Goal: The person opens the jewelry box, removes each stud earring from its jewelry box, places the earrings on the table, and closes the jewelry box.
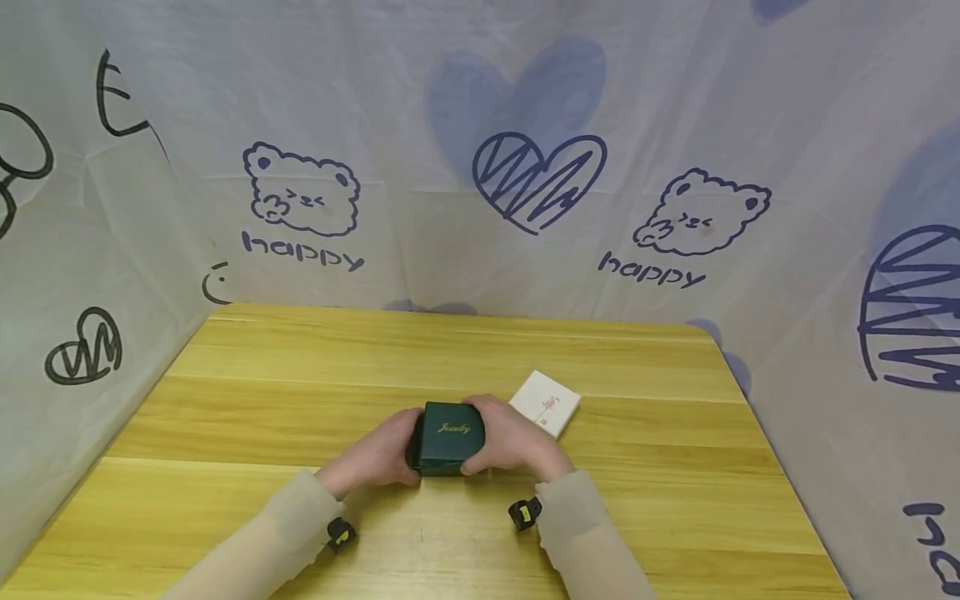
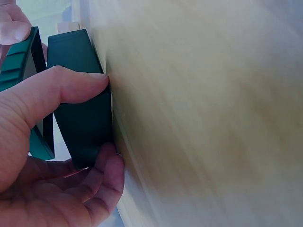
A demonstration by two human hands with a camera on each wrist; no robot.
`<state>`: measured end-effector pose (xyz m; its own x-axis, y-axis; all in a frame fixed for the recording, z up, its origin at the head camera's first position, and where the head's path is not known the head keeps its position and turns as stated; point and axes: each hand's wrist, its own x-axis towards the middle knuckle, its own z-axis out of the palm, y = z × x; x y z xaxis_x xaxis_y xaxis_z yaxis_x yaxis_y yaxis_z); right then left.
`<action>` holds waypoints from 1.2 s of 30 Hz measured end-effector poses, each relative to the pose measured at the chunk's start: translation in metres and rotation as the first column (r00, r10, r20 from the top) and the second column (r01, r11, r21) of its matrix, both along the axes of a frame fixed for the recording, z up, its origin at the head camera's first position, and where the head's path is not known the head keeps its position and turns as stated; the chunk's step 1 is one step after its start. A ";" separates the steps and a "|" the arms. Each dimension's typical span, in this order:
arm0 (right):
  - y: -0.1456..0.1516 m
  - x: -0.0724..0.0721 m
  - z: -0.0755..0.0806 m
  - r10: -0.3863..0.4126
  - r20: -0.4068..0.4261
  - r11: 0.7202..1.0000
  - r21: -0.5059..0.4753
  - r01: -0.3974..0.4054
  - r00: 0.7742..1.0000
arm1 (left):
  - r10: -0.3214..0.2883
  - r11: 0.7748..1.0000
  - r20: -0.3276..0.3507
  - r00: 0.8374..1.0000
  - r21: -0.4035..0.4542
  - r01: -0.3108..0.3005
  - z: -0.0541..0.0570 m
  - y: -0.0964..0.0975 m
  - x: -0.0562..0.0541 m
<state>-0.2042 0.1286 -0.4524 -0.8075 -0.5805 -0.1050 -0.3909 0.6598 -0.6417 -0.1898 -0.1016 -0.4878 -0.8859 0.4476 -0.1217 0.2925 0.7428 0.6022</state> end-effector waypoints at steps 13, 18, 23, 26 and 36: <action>0.003 -0.010 0.004 -0.109 -0.052 0.994 -0.012 0.109 0.993 | 0.015 1.000 0.016 1.000 -0.023 -0.015 0.004 0.002 0.004; 0.001 -0.020 0.004 -0.148 -0.090 0.989 -0.013 0.148 0.985 | 0.015 0.999 0.017 1.000 -0.028 -0.015 0.005 0.003 0.004; -0.003 -0.032 0.006 -0.193 -0.100 0.981 0.011 0.195 0.976 | 0.001 1.000 -0.006 1.000 -0.025 -0.001 0.007 0.003 0.005; -0.005 -0.039 0.007 -0.225 -0.085 0.973 0.032 0.229 0.971 | -0.003 1.000 -0.012 1.000 -0.023 0.003 0.007 0.003 0.004; -0.017 -0.056 0.004 -0.311 -0.041 0.946 0.088 0.313 0.950 | 0.012 0.999 0.029 1.000 -0.037 -0.011 0.008 0.003 0.004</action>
